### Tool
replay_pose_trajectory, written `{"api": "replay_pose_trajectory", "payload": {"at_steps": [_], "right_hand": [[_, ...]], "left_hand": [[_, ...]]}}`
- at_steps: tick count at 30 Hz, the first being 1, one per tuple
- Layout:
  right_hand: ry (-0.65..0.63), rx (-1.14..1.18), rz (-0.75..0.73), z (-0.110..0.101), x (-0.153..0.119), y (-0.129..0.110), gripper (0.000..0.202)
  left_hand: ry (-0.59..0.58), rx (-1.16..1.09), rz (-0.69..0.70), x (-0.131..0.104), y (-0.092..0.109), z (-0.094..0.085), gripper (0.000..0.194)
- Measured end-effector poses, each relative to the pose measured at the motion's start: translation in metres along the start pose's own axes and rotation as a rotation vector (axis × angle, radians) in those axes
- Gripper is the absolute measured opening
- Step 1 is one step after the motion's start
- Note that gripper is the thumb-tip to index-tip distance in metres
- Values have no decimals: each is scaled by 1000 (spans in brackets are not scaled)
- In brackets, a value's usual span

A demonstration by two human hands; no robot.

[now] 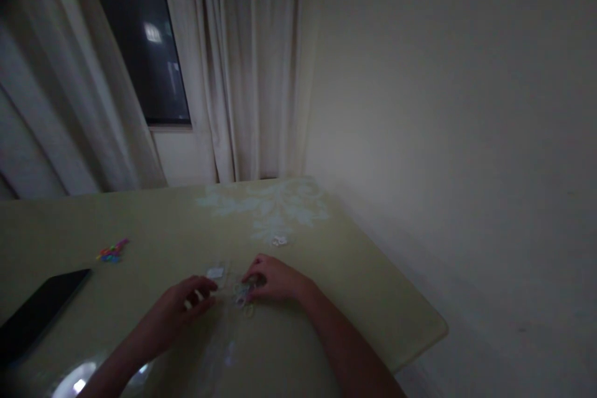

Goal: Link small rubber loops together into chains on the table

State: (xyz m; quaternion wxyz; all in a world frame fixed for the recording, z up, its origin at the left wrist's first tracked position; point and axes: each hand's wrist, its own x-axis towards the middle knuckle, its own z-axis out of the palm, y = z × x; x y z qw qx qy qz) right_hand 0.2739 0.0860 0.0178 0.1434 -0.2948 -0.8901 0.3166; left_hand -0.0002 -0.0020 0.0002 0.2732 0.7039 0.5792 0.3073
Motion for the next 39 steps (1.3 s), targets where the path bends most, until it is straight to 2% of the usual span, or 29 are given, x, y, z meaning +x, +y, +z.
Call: {"api": "replay_pose_trajectory", "payload": {"at_steps": [1, 3, 7, 11, 15, 19, 20, 23, 25, 28, 30, 35, 39], "right_hand": [[11, -16, 5, 3, 1, -1, 41], [38, -62, 11, 11, 4, -5, 34], [87, -142, 17, 24, 9, -15, 20], [131, -169, 32, 32, 12, -20, 13], [116, -52, 45, 22, 11, -18, 12], [57, 83, 67, 3, 2, -10, 18], [29, 96, 70, -1, 0, -8, 25], [-50, 68, 33, -5, -5, -6, 66], [-61, 17, -2, 0, -6, -7, 79], [11, -22, 0, 12, -3, -12, 65], [63, -36, 15, 20, 1, -14, 48], [117, -119, 22, 28, 7, -13, 19], [169, -98, 24, 25, 10, -16, 8]], "left_hand": [[-72, -1, -10, -3, 0, 6, 28], [-114, -6, -16, -5, 0, 21, 43], [-64, -58, 6, 1, 6, 48, 43], [-10, -38, 26, 8, 18, 55, 35], [46, 31, 41, 9, 30, 52, 25], [37, 40, 77, 8, 34, 51, 29], [36, 24, 79, 7, 34, 50, 30], [32, -43, 61, 6, 31, 42, 33], [77, -55, 50, 7, 26, 32, 36], [261, 96, 60, 10, 17, 13, 36], [305, 274, 73, 11, 10, 3, 32], [117, 533, 33, 10, 5, -7, 32], [57, 602, 27, 6, 12, -9, 31]]}}
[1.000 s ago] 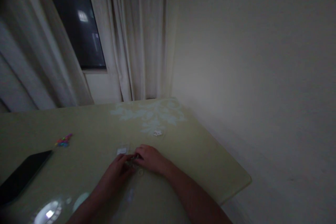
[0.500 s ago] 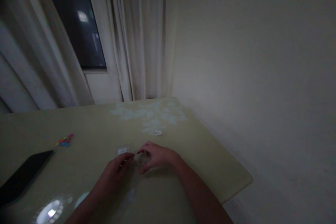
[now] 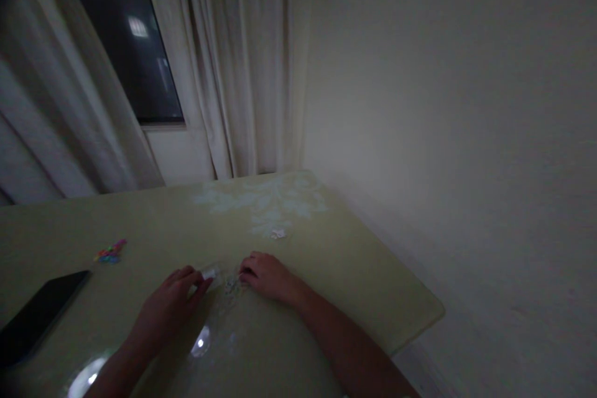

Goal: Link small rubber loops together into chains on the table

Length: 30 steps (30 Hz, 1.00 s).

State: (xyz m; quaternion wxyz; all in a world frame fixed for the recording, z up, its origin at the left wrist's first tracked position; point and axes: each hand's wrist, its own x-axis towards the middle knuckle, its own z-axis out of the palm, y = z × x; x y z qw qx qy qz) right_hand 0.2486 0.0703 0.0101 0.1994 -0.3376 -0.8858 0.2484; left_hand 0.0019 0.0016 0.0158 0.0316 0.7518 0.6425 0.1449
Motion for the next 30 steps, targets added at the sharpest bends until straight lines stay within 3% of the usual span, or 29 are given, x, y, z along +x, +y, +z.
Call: {"api": "replay_pose_trajectory", "payload": {"at_steps": [4, 7, 10, 17, 23, 26, 30], "right_hand": [[3, 122, 39, -15, -1, 3, 12], [-52, 165, 76, -27, -5, 13, 43], [-152, 108, 76, -32, -9, 21, 65], [-141, 54, -10, -21, -7, 14, 31], [-72, -37, -24, -11, -4, 4, 7], [-28, -6, -3, -8, -3, 3, 10], [7, 94, 58, -7, 1, 1, 11]], "left_hand": [[60, -8, 87, -4, 7, 1, 30], [78, -10, 147, -4, 11, 9, 21], [-3, 10, 146, -3, 12, 12, 25], [-28, -18, 139, -3, 3, 0, 21], [114, -75, 212, -4, 14, 20, 17], [114, -8, 293, -7, 22, 30, 27], [25, 80, 301, -7, 31, 31, 31]]}}
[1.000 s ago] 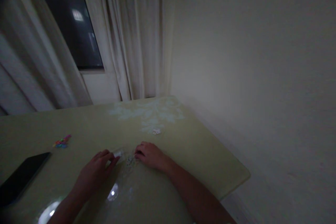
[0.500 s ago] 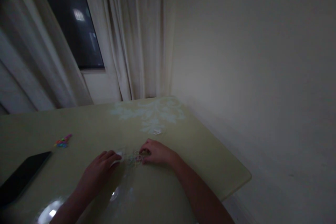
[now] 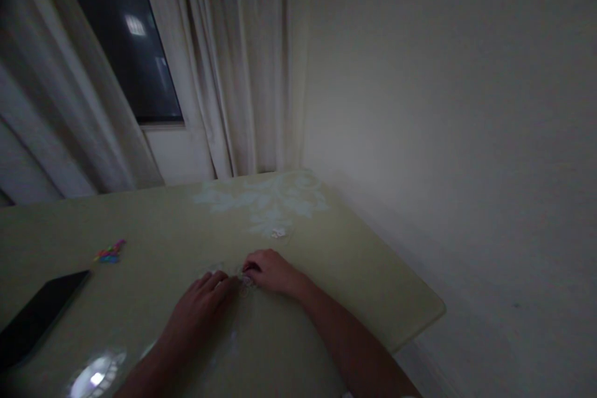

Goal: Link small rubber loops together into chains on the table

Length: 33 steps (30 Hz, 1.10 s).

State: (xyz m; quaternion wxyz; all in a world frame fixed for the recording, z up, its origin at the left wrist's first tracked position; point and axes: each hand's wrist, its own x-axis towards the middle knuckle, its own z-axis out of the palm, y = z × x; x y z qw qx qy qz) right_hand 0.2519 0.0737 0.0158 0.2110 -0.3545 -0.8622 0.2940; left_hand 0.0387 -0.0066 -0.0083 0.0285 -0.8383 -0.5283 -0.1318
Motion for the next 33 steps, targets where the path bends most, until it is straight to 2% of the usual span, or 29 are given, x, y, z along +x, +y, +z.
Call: {"api": "replay_pose_trajectory", "payload": {"at_steps": [6, 8, 10, 12, 14, 17, 20, 23, 28, 33], "right_hand": [[13, 21, 16, -9, -1, 4, 22], [-32, 8, -1, -13, -5, 8, 41], [-85, -11, -31, -14, -8, 10, 73], [-112, -38, -40, -11, -11, 10, 88], [-106, -53, -23, -6, -11, 8, 81], [-79, -51, -22, 3, -8, 5, 58], [-66, -76, -50, 8, -4, 3, 42], [-59, -132, -52, 10, -2, -1, 27], [-15, -227, -60, 14, -1, -7, 12], [74, -93, -44, 16, 2, 1, 13]], "left_hand": [[-77, -9, -39, 9, 6, -2, 28], [-76, -20, -43, 9, 5, -1, 26], [-50, -23, -56, 6, 1, -2, 26], [-13, 3, -80, 2, -3, -4, 24], [-3, 40, -96, -2, -5, -8, 24], [-59, 50, -101, -1, -3, -14, 17], [-119, 20, -107, 4, 5, -17, 22], [-122, -38, -120, 7, 9, -15, 26], [-10, -206, -142, 4, 0, -2, 29], [145, -507, -246, 3, -15, 3, 28]]}}
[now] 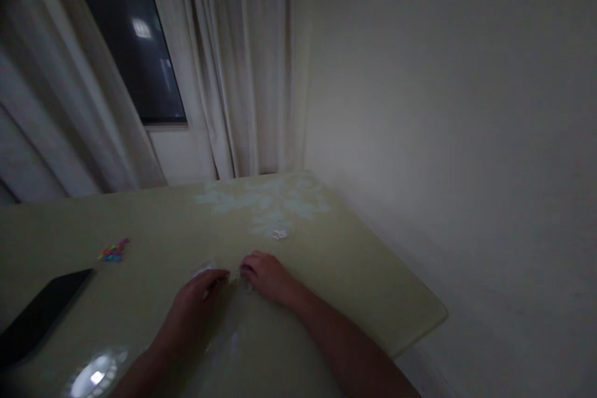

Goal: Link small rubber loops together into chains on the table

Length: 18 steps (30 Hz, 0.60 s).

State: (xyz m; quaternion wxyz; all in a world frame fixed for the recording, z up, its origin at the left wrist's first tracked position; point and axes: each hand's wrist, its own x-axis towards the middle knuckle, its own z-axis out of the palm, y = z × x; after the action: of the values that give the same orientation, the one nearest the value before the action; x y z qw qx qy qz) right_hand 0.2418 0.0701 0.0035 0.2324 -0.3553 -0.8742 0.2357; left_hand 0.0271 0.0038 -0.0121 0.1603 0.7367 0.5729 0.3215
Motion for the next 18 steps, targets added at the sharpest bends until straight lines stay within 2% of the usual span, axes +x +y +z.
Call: {"api": "replay_pose_trajectory", "payload": {"at_steps": [3, 5, 9, 13, 18], "right_hand": [[39, 116, -12, -4, 2, 4, 18], [44, 186, -4, -8, 2, 4, 20], [54, 267, 59, -17, 2, 2, 24], [64, 274, 103, -22, 2, 7, 27], [95, 106, 119, -26, 3, 18, 25]], "left_hand": [[17, -148, -49, 3, -3, -9, 29], [56, -172, -62, 5, -5, -17, 31], [171, 42, -92, 6, -13, -32, 33], [89, 238, -97, 5, -20, -41, 30], [-20, 163, -83, 7, -19, -44, 27]]}}
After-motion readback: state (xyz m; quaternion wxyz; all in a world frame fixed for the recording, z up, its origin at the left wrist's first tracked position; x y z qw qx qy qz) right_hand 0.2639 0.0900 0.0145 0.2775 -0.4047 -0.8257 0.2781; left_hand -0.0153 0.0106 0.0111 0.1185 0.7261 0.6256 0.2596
